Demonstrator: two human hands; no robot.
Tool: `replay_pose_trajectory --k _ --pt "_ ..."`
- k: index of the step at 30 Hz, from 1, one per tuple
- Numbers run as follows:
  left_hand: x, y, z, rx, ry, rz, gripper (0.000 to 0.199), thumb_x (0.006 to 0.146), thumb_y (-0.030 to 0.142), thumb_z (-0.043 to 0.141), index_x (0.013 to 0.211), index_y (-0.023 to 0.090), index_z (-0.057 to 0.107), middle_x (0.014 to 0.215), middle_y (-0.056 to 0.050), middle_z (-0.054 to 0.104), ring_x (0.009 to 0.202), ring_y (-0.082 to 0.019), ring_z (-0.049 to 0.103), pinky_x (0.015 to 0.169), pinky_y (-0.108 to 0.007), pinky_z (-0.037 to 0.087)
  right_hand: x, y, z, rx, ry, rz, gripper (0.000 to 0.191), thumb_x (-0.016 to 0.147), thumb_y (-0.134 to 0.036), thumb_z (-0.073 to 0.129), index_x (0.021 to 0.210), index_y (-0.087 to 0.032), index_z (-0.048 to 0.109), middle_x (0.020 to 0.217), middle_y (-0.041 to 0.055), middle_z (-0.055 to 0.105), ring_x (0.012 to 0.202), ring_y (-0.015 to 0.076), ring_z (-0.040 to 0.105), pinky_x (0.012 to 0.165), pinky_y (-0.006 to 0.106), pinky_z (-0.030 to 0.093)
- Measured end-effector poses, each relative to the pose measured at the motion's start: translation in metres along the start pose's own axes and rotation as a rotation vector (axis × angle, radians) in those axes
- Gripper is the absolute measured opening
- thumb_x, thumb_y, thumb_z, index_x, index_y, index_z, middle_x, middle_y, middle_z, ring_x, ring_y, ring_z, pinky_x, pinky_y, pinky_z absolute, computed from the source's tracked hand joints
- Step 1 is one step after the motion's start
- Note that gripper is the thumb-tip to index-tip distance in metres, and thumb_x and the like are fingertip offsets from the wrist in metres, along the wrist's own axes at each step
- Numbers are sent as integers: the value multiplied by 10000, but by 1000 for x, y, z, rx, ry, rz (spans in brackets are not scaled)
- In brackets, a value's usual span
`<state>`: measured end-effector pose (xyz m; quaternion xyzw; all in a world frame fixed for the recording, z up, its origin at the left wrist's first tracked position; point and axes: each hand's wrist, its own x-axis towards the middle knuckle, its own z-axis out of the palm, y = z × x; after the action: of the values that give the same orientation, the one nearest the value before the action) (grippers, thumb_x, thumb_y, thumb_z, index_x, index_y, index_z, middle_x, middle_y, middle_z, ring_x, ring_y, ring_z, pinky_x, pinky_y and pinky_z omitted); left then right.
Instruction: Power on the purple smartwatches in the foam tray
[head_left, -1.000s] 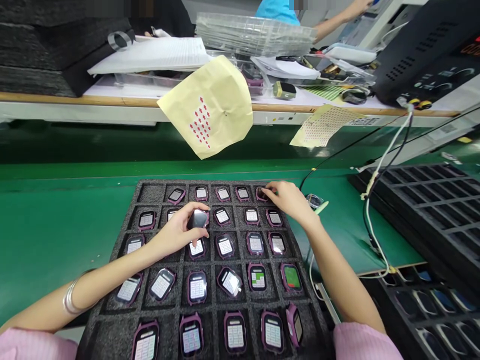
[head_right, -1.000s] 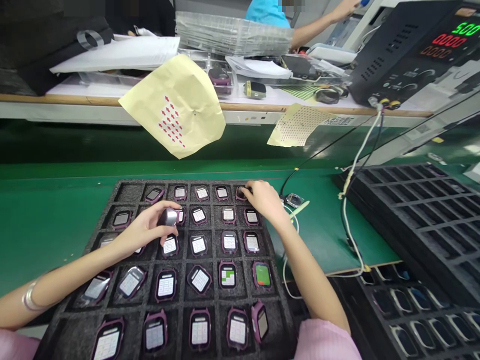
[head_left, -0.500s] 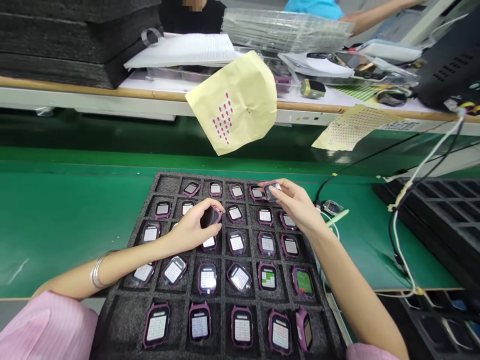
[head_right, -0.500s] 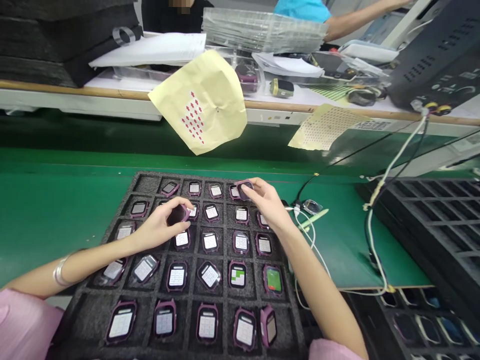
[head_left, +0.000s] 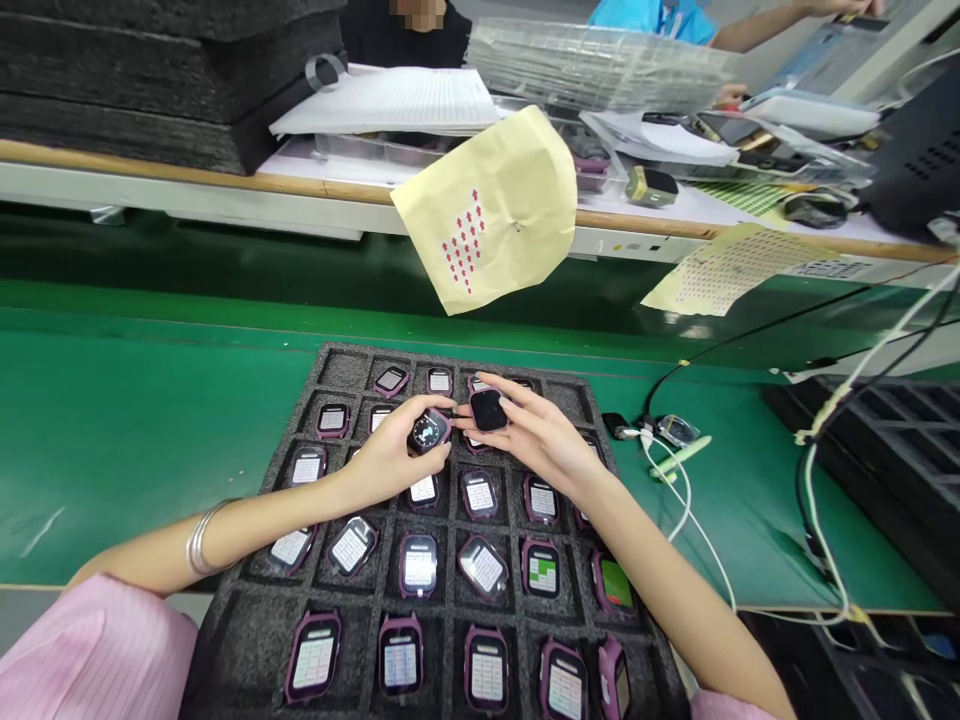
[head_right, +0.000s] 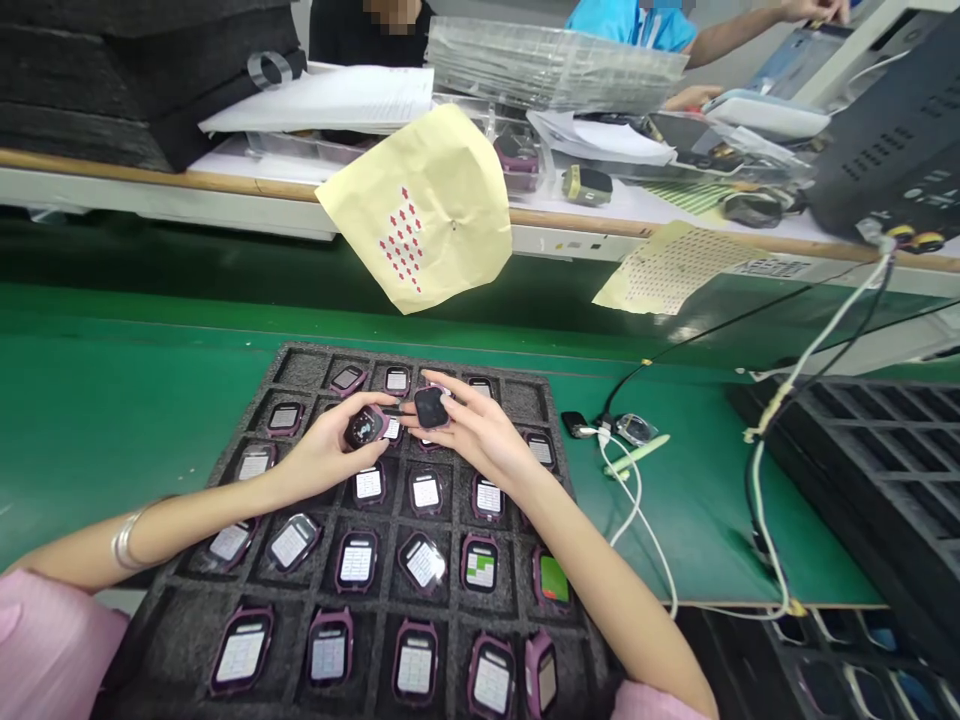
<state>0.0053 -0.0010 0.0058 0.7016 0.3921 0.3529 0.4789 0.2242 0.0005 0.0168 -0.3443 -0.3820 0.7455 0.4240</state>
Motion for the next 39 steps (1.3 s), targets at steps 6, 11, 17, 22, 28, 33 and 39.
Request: replay_pose_trajectory --k 6,11,17,22,28,33,39 --pt "-1 -4 0 -43 -7 -53 465 798 170 606 1256 191 527 1308 -93 581 1221 -253 526 1084 -415 371 -5 -1 -2 -56 -1 -82 297 739 -208 817 1004 -220 684 1016 68 726 983 295 701 914 465 527" --pt "-1 -4 1 -29 -18 -10 453 817 148 573 1260 195 493 1317 -91 560 1252 -238 492 1096 -400 348 -11 2 1 -9 -145 -50 310 804 -208 770 1101 -223 680 1031 84 718 997 292 697 892 443 537" --pt "-1 -4 2 -41 -11 54 282 817 128 548 1077 203 469 1070 -52 552 1060 -193 527 961 -329 413 -14 0 3 16 -168 1 372 813 -225 764 1172 -220 668 1102 103 704 1022 292 688 965 496 494" --pt "-3 1 0 -8 -82 38 201 797 118 524 972 202 471 954 -26 544 941 -185 525 873 -316 423 -13 1 3 2 -135 -16 366 768 -239 806 1115 -217 690 1021 98 729 992 305 699 954 527 493" --pt "-2 2 -2 -21 -54 23 196 778 127 533 951 204 480 937 -22 546 913 -182 524 848 -311 424 -14 2 2 -56 -115 -37 349 770 -231 801 1103 -216 699 1021 105 734 988 304 701 882 464 547" --pt "4 -2 -3 -60 -10 -25 178 742 111 535 894 200 506 882 -9 549 885 -177 532 838 -308 422 -15 1 3 -111 -69 -28 361 762 -240 806 1105 -208 699 1013 107 734 990 307 701 865 455 561" --pt "4 -2 -5 -55 -10 -4 217 734 103 543 922 201 496 884 -5 525 852 -164 506 798 -297 403 -17 -3 5 -125 -41 -34 344 765 -239 801 1094 -204 706 985 100 739 938 290 719 836 405 571"
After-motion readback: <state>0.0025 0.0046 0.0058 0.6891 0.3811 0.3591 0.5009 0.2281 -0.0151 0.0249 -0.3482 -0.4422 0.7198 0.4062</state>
